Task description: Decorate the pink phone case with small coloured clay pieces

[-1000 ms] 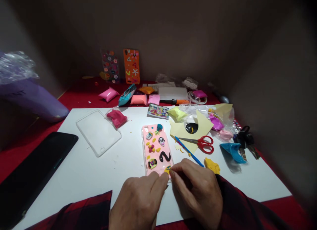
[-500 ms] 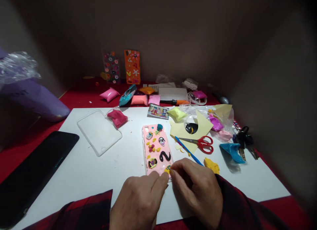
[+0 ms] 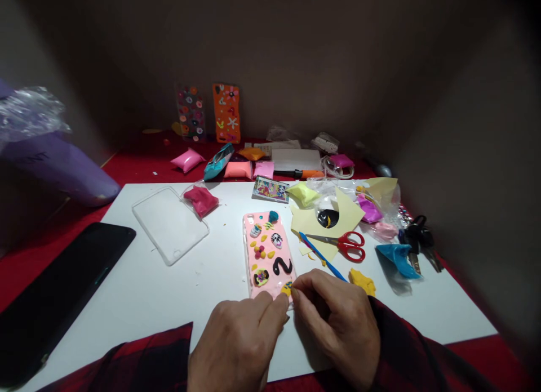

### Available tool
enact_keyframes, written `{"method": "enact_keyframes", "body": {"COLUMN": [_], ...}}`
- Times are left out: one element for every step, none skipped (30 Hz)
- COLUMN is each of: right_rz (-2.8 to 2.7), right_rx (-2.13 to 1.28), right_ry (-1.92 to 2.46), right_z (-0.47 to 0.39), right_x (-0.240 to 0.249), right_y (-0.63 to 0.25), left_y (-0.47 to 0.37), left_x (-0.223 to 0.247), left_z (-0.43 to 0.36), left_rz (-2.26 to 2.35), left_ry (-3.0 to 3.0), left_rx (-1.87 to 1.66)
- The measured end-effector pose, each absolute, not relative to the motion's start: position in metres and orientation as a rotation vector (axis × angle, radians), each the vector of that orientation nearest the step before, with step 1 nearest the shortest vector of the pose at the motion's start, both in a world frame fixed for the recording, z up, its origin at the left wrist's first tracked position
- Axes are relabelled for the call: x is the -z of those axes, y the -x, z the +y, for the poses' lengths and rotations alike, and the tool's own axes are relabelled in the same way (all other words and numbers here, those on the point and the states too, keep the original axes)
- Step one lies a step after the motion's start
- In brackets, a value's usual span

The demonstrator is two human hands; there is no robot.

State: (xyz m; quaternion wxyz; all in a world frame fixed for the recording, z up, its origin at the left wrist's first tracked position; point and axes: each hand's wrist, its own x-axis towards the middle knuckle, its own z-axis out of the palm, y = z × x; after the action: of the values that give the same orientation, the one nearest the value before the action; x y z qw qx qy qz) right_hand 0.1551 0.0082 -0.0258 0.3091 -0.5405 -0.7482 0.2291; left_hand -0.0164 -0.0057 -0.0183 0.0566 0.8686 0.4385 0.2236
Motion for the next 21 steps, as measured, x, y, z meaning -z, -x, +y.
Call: {"method": "enact_keyframes", "body": {"right_rz": [-1.975,-1.971,-1.968,-1.967,-1.965,-1.965,-1.964,-1.966,-1.964,-1.96,-1.958,-1.954,-1.949,-1.947,-1.945,-1.939,-1.932,-1.925,-1.918,-1.91,-1.902], "right_rx": [-0.608,-0.609,-0.61,-0.61,-0.609,-0.608,-0.607,-0.61,-0.611,-0.613,-0.615,-0.615,-0.613,-0.613,-0.614,-0.615,-0.617,-0.623,-0.626,-0.626,-0.623], "right_ry": [1.422,1.419,1.417,1.415,1.415,1.412,1.406,1.399,1.39,1.385,1.379,1.375,1.375,1.378,1.377,1.377,1.377,1.376,1.373,1.373,1.374], "right_z": [0.0082,0.0081,0.008,0.0078,0.0077,0.0076,0.0075,0.0074,0.0074,0.0074,0.0074,0.0074,0.0075,0.0075,0.0075,0.0074,0.0072,0.007,0.0068,0.0066,0.0064], "right_x": [0.0257,0.0257,0.0258,0.0258,0.0257,0.0255,0.0253,0.0249,0.0246,0.0242,0.0238,0.0236,0.0235,0.0236,0.0239,0.0242,0.0247,0.025,0.0252,0.0251,0.0246], "right_y": [-0.155,-0.155,-0.155,-0.1549,-0.1548,-0.1547,-0.1545,-0.1543,-0.1541,-0.1539,-0.1537,-0.1536,-0.1537,-0.1539,-0.1542,-0.1546,-0.1551,-0.1556,-0.1559,-0.1561,-0.156], "left_y": [0.016,0.0157,0.0157,0.0159,0.0164,0.0169,0.0175,0.018,0.0184,0.0187,0.0189,0.019,0.0189,0.0188,0.0186,0.0184,0.0181,0.0178,0.0175,0.0174,0.0174], "left_x": [0.0181,0.0178,0.0175,0.0172,0.0168,0.0166,0.0163,0.0162,0.0163,0.0165,0.0167,0.017,0.0174,0.0177,0.018,0.0183,0.0185,0.0187,0.0187,0.0186,0.0184], "left_z": [-0.005,-0.0045,-0.0043,-0.0043,-0.0047,-0.0052,-0.0059,-0.0066,-0.0071,-0.0075,-0.0076,-0.0076,-0.0073,-0.0069,-0.0065,-0.006,-0.0055,-0.0051,-0.0048,-0.0046,-0.0047], "left_rz": [1.329,1.317,1.318,1.315,1.315,1.321,1.327,1.325,1.325,1.33,1.337,1.339,1.337,1.334,1.328,1.319,1.313,1.314,1.315,1.317,1.316], "left_ry": [-2.641,-2.647,-2.643,-2.64,-2.636,-2.634,-2.636,-2.642,-2.651,-2.658,-2.662,-2.664,-2.665,-2.665,-2.667,-2.67,-2.671,-2.668,-2.663,-2.658,-2.654], "left_rx": [-0.681,-0.681,-0.671,-0.663,-0.659,-0.66,-0.662,-0.668,-0.674,-0.672,-0.661,-0.651,-0.644,-0.643,-0.65,-0.662,-0.668,-0.665,-0.657,-0.648,-0.638]}}
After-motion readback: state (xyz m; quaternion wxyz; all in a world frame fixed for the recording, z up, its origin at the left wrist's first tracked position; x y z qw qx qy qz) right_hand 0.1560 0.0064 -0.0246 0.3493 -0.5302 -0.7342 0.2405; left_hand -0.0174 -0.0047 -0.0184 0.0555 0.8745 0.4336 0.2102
